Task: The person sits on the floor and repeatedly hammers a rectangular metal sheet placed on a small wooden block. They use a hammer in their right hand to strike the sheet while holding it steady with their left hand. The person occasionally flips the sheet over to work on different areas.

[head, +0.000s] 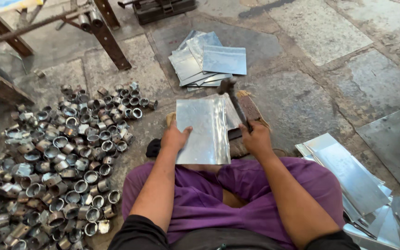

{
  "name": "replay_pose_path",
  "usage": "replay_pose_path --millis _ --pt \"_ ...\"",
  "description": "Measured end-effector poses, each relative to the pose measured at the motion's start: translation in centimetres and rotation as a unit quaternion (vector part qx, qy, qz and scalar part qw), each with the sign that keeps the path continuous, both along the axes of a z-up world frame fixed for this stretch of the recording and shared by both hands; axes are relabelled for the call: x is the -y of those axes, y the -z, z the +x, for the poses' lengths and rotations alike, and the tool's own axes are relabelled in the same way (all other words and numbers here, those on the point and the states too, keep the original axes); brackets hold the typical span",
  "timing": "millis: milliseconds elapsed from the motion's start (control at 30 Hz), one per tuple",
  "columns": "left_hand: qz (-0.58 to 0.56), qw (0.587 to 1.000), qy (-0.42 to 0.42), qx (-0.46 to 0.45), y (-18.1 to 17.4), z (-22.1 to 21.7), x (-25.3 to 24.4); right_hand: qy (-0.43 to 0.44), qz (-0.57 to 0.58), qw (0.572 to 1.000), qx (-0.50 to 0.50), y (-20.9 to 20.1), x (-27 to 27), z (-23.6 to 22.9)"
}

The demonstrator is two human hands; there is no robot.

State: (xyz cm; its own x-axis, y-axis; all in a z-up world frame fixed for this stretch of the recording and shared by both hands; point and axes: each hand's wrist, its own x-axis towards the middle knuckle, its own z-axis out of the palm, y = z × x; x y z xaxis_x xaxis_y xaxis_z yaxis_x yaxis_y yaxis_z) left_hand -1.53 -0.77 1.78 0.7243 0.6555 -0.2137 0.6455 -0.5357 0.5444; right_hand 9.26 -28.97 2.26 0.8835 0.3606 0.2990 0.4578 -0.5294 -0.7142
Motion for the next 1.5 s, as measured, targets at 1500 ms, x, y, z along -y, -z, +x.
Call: replay_pose_path --millis 1500 --pt "-0.242 0.949 -0.127 0.155 8.7 3.1 -0.3 0.013 0.182 0.983 -0.034 -6.8 3.6 -0.7"
